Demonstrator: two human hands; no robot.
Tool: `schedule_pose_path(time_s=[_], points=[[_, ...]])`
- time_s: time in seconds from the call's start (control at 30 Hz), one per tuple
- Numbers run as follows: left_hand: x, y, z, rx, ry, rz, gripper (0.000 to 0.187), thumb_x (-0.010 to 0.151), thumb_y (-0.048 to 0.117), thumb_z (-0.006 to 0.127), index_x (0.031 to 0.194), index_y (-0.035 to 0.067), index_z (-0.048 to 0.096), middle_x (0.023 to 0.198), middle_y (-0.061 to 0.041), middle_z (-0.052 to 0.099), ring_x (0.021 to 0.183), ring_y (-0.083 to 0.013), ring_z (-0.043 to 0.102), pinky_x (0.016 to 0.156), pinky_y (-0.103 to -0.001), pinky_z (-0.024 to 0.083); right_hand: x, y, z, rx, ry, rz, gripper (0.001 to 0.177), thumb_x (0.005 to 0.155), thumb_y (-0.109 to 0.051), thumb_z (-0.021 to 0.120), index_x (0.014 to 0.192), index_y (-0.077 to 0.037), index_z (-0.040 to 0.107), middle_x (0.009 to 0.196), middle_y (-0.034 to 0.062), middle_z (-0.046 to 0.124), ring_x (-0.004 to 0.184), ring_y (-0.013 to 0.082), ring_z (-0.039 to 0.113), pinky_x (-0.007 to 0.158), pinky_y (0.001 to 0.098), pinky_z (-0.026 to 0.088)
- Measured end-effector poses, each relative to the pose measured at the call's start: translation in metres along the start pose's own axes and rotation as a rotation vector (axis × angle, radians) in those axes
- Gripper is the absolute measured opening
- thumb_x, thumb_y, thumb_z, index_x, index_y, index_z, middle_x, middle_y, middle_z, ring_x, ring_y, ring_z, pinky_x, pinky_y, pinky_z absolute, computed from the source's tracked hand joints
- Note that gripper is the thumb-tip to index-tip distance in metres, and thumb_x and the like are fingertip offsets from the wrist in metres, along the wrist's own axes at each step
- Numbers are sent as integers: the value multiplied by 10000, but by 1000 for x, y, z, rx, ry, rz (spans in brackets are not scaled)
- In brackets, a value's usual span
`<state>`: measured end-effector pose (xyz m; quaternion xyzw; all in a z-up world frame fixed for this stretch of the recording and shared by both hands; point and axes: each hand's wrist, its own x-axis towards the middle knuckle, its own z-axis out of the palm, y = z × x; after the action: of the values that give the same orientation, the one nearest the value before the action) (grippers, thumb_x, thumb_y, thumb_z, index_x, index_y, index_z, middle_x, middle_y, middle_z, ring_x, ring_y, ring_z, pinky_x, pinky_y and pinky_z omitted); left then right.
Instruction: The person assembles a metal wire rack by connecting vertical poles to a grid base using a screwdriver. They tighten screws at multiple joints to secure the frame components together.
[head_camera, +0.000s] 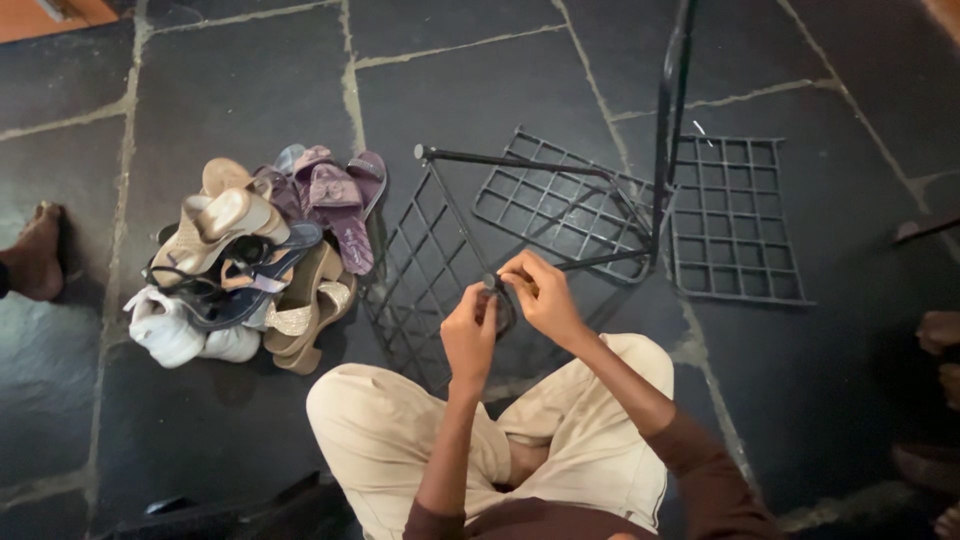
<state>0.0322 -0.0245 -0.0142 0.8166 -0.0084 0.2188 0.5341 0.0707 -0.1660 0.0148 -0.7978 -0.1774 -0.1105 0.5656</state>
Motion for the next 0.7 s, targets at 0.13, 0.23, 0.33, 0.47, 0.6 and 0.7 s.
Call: schedule_pose_path(time_s=[0.13, 0.23, 0.33, 0.47, 0.6, 0.7], points=[[0, 2, -1, 124, -39, 3, 110, 999, 155, 617, 1033, 62, 666, 805, -199, 676, 732, -391, 685, 609, -431, 504, 1, -2, -2, -7, 15, -59, 33, 971, 10, 620, 993, -10, 637, 883, 45, 646, 715, 121, 609, 615, 258, 468], [2, -3, -2, 93, -118, -13, 135, 1024, 165, 586, 985, 48, 640, 785, -198, 668, 735, -397, 678, 601, -442, 494, 2, -6, -3, -46, 24, -15, 39, 971, 17, 624, 995, -7, 643, 893, 56, 630, 694, 127, 605, 601, 262, 458], [10, -13, -5, 53, -276, -72, 257, 1105, 201, 513, 929, 40, 610, 774, -189, 679, 718, -383, 678, 630, -442, 497, 1, -5, -5, -95, 38, -10, 74, 949, 44, 623, 1000, 2, 655, 952, 80, 620, 664, 157, 568, 587, 276, 435], [7, -16, -7, -182, -327, -249, 268, 1066, 233, 461, 975, 60, 643, 763, -173, 698, 688, -355, 715, 573, -446, 526, 0, 6, -4, -13, 54, -18, 109, 949, 81, 577, 1005, 12, 640, 1017, 82, 624, 721, 161, 576, 616, 262, 445], [-7, -10, -1, 9, -270, -152, 261, 1083, 235, 466, 1031, 59, 652, 759, -154, 704, 710, -315, 714, 618, -414, 509, -6, 27, 7, 58, 157, -96, 65, 998, 40, 574, 1025, 4, 621, 995, 58, 627, 831, 122, 607, 726, 236, 490], [-10, -4, 0, -64, -252, -201, 261, 1083, 244, 463, 1019, 64, 641, 773, -113, 728, 714, -262, 742, 647, -368, 542, -10, 42, 10, 176, 200, -7, 66, 1081, -46, 556, 1054, -16, 608, 938, 25, 641, 811, 87, 564, 737, 225, 463]])
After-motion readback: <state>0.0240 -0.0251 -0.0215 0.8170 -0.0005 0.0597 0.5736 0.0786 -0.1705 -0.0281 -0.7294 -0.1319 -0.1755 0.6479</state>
